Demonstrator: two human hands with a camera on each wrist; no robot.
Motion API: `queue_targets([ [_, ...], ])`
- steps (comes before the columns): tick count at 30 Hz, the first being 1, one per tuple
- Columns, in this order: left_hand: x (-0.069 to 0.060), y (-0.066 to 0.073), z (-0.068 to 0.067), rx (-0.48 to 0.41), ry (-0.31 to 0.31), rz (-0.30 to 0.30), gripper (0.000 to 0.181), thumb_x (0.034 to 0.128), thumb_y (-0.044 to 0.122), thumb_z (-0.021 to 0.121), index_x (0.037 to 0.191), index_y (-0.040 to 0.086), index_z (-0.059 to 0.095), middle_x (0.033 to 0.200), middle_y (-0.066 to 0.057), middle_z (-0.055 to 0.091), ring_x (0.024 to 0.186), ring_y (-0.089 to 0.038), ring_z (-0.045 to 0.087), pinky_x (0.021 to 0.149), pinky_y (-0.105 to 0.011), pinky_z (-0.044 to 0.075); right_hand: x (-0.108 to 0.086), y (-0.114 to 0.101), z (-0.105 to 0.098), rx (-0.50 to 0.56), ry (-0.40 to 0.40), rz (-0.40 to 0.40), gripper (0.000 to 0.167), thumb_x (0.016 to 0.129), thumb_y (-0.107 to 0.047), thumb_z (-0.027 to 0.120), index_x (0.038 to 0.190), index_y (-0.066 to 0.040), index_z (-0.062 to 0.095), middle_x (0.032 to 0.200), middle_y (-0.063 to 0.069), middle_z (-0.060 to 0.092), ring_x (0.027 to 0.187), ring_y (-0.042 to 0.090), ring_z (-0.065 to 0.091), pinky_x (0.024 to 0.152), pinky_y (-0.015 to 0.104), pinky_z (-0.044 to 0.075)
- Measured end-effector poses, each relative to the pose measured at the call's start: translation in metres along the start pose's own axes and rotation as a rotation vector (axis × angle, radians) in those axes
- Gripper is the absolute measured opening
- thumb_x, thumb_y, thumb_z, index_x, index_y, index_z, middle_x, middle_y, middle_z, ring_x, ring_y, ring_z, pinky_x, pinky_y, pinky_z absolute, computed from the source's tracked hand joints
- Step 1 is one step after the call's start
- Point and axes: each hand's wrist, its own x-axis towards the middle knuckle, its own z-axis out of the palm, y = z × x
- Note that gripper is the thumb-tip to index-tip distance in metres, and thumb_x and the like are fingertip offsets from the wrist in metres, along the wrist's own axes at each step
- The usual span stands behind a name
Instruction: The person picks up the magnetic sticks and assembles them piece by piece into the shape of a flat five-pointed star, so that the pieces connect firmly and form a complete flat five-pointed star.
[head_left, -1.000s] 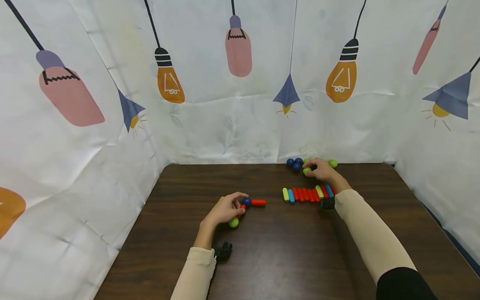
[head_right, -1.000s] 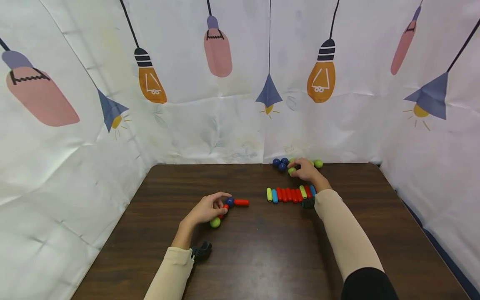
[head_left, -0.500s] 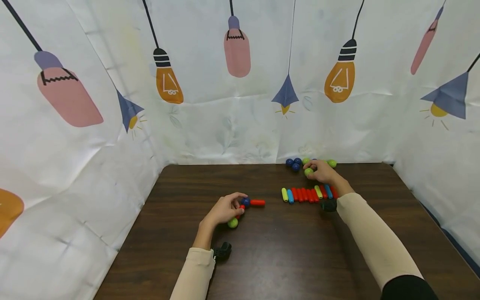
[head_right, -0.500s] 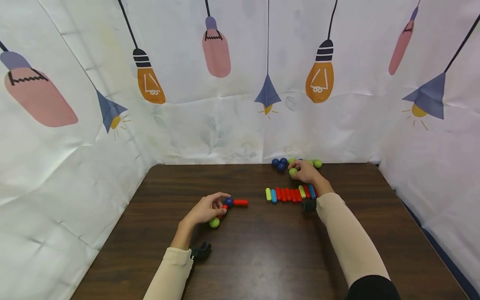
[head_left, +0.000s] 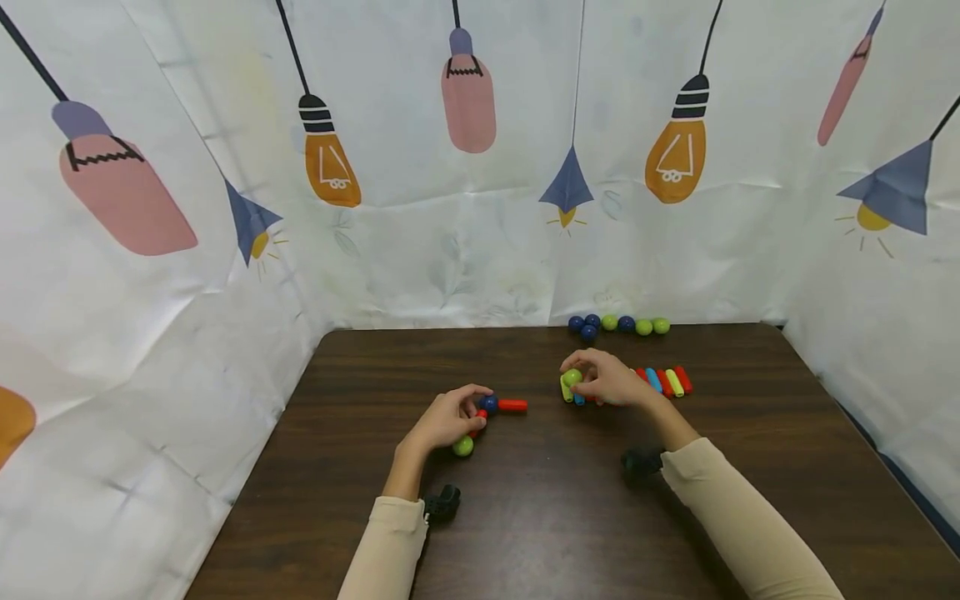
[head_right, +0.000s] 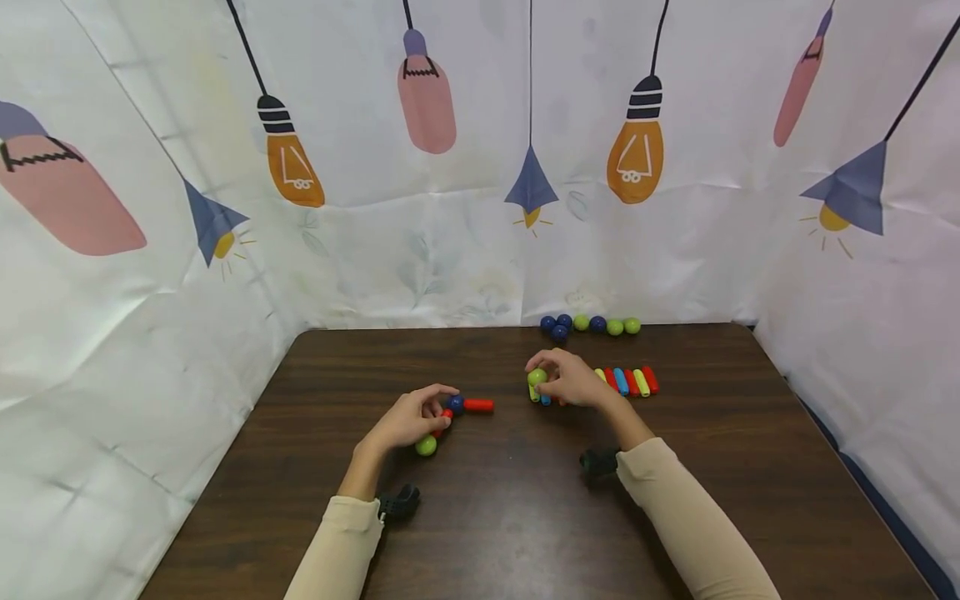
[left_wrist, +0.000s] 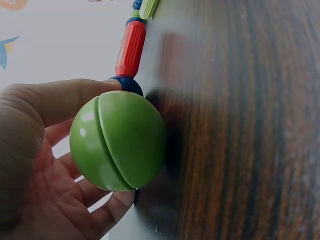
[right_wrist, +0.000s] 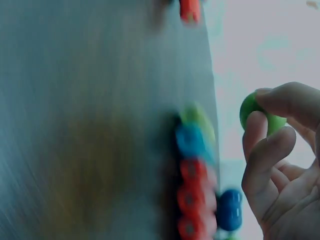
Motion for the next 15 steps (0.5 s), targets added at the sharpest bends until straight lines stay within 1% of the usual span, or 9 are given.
queue_targets([
  [3,0.0,0.0,-0.001,-0.005,-0.001,-0.003,0.043,0.0951,0.014,0.072,0.136,0.021,0.063,0.09,-0.002,0.064,0.063,-0.014,0.055,0.062,-0.03,0.049,-0.002,-0.012,0.021,0.036,-0.04,0.004,0.034,0.096,-0.008,0.07,0.129,-0.003,0.062,0.132,0.022,0.057,0.052,0.016,0.054,0.051,0.033,0.054],
  [7,0.001,-0.001,-0.001,-0.009,0.002,-0.011,0.043,0.0948,0.014,0.073,0.136,0.022,0.063,0.089,-0.002,0.064,0.064,-0.014,0.056,0.063,-0.03,0.049,0.001,-0.019,0.044,0.053,-0.078,0.012,0.032,0.097,-0.008,0.069,0.128,-0.007,0.062,0.127,0.017,0.056,0.051,0.015,0.056,0.052,0.031,0.055],
  [11,0.001,-0.001,-0.001,-0.021,0.006,-0.012,0.043,0.0944,0.012,0.073,0.136,0.021,0.063,0.088,-0.002,0.063,0.064,-0.015,0.056,0.063,-0.03,0.049,0.006,-0.02,0.058,0.048,-0.081,0.017,0.029,0.097,-0.007,0.069,0.125,-0.01,0.064,0.125,0.016,0.059,0.051,0.015,0.057,0.052,0.032,0.056],
  [15,0.002,-0.001,0.0,-0.021,0.001,-0.006,0.043,0.0941,0.012,0.073,0.135,0.021,0.064,0.088,-0.003,0.064,0.064,-0.016,0.056,0.062,-0.031,0.049,0.011,-0.017,0.066,0.036,-0.075,0.035,0.029,0.096,-0.008,0.07,0.125,-0.012,0.065,0.125,0.016,0.061,0.05,0.015,0.057,0.051,0.032,0.055],
])
